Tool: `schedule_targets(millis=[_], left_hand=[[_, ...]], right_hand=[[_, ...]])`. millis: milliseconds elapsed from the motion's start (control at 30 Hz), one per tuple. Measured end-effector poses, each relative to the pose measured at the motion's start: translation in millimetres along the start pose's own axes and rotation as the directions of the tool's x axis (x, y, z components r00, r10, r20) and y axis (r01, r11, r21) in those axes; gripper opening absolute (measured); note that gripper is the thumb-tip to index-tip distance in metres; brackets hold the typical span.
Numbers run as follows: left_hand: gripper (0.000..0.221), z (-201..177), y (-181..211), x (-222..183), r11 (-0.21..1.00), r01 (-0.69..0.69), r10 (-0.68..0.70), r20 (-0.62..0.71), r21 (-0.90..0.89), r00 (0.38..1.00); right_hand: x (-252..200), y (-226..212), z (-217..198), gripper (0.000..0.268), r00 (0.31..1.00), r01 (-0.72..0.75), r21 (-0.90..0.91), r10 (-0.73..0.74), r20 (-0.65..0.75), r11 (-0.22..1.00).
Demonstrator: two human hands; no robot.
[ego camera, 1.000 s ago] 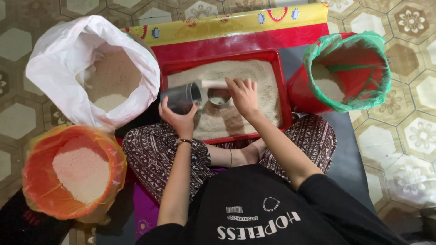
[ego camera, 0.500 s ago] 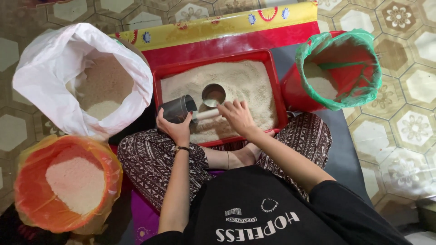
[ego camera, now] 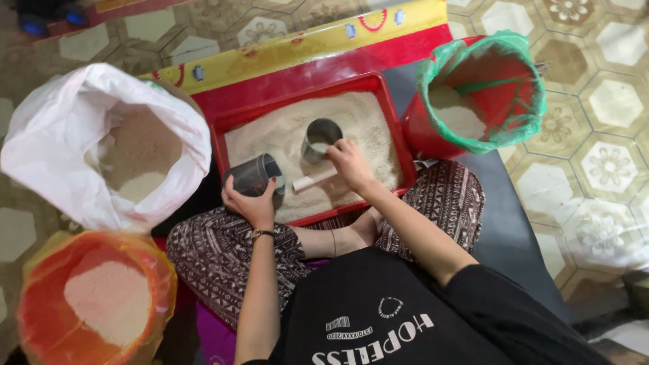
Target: Measuring grain from a tray into a metal cup and leveling it with a rod while sitting on the floor.
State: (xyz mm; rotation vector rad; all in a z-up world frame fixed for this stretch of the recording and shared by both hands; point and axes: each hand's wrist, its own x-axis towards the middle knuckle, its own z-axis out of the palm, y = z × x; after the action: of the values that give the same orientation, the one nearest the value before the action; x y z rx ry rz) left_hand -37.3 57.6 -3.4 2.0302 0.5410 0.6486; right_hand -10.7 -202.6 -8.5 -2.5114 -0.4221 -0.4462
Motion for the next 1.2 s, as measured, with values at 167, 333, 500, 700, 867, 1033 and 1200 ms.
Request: schedule_targets(millis=[167, 333, 500, 700, 867, 1033, 1200], left_hand=[[0.103, 1.6, -6.8, 4.5, 0.996, -0.087, 0.086, 0.032, 0.014, 0.996], [0.097, -4.3, -6.1, 6.4, 0.985, -0.17, 0.169, 0.092, 0.006, 0.981], [0.09, -3.5, -16.7, 9.1, 0.885, -0.429, 0.42, 0.088, 0.179, 0.903], [0.085, -23.6, 68.1, -7.3, 0.902, -0.407, 0.39, 0.136, 0.143, 0.911], [0.091, -2.3, 71.5, 13.5, 0.884, -0.466, 0.45, 0.201, 0.039, 0.87], [0.105, 30.2, 36.5, 34.0, 0.904, -0.425, 0.42, 0.083, 0.045, 0.904], [0.107, 39.8, 29.4, 37.1, 0.963, -0.116, 0.057, 0.237, 0.242, 0.97]], right_hand=[[11.5, -22.4, -138.8, 0.008, 0.94, -0.209, 0.165, 0.245, -0.237, 0.964], [-1.5, 14.1, -196.5, 0.011, 0.754, -0.399, 0.289, 0.491, -0.437, 0.87], [-19.5, 77.4, -196.0, 0.016, 0.402, -0.005, 0.987, 0.904, -0.145, 0.161], [-15.7, 64.6, -186.2, 0.034, 0.592, 0.293, 0.884, 0.795, 0.131, -0.364], [10.0, 23.7, -153.3, 0.029, 0.742, -0.032, 0.955, 0.634, 0.219, -0.293], [14.0, 42.5, -38.0, 0.03, 0.644, -0.346, 0.929, 0.688, 0.334, -0.127], [4.1, 42.6, 22.6, 0.021, 0.723, -0.653, 0.275, 0.689, -0.052, 0.705]])
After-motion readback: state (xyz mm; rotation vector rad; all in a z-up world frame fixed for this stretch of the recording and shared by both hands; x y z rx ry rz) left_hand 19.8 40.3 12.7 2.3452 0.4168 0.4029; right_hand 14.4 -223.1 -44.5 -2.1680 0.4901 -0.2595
